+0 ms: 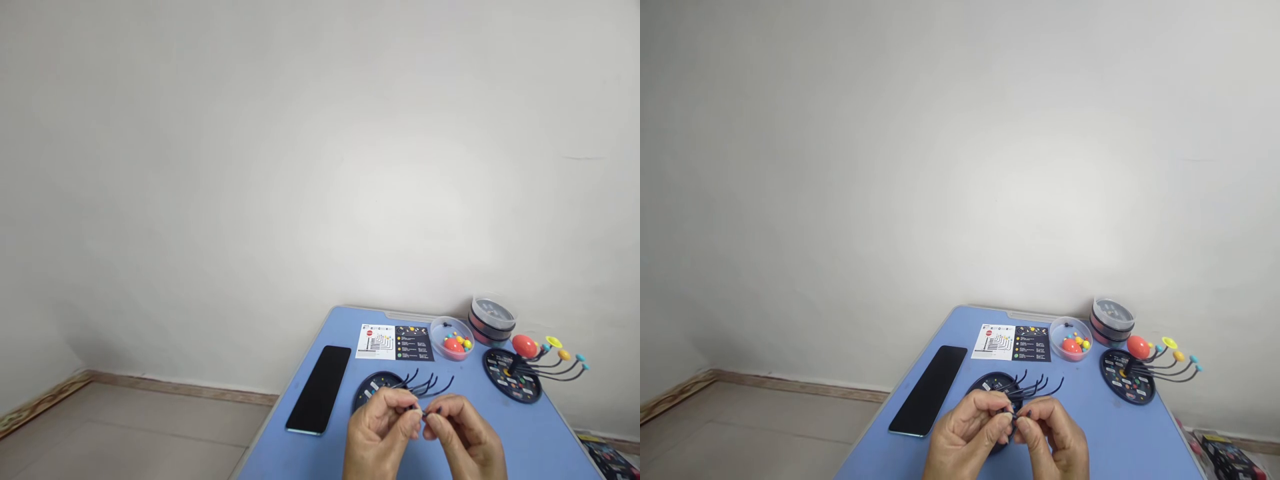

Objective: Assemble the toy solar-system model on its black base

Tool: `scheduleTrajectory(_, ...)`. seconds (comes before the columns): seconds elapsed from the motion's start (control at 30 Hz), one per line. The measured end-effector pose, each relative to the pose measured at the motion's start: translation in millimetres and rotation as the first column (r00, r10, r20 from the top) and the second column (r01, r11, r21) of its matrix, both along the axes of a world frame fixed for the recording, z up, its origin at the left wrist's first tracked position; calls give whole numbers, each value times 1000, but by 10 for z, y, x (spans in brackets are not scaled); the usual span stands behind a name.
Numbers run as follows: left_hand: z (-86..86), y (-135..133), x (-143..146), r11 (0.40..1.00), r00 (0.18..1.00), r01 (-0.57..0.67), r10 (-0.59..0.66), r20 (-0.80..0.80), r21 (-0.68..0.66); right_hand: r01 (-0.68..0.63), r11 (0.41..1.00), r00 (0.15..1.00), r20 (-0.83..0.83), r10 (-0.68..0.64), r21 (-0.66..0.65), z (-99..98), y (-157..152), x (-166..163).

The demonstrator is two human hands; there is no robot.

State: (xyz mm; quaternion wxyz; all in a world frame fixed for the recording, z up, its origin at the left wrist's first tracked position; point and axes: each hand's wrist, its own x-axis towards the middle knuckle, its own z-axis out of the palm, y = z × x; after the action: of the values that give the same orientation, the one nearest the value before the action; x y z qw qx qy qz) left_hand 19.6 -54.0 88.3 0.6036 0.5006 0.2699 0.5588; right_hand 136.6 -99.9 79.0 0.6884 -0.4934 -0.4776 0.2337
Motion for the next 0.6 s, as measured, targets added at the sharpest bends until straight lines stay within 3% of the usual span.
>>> scheduleTrajectory(0.1,-86,21,12,1000,1000,-4,4,12,-12,-18,1000,1000,-8,18,-21,-70,38,19)
scheduleTrajectory(0.23,-313,65,-34,999,998,-32,31,-45,-22,-188,976,981,29,192,-111,-207,118,127)
scheduleTrajectory(0.37,-539,108,-120,981,974,-147,166,-157,125,-261,954,958,82,275,-150,-335,192,202)
scheduleTrajectory(0.47,-558,179,-175,946,951,-191,245,-190,263,-197,976,946,242,214,-93,-350,261,176)
scheduleTrajectory(0.6,-405,373,-203,874,902,-222,353,-250,433,-61,989,884,468,-10,136,-246,433,131)
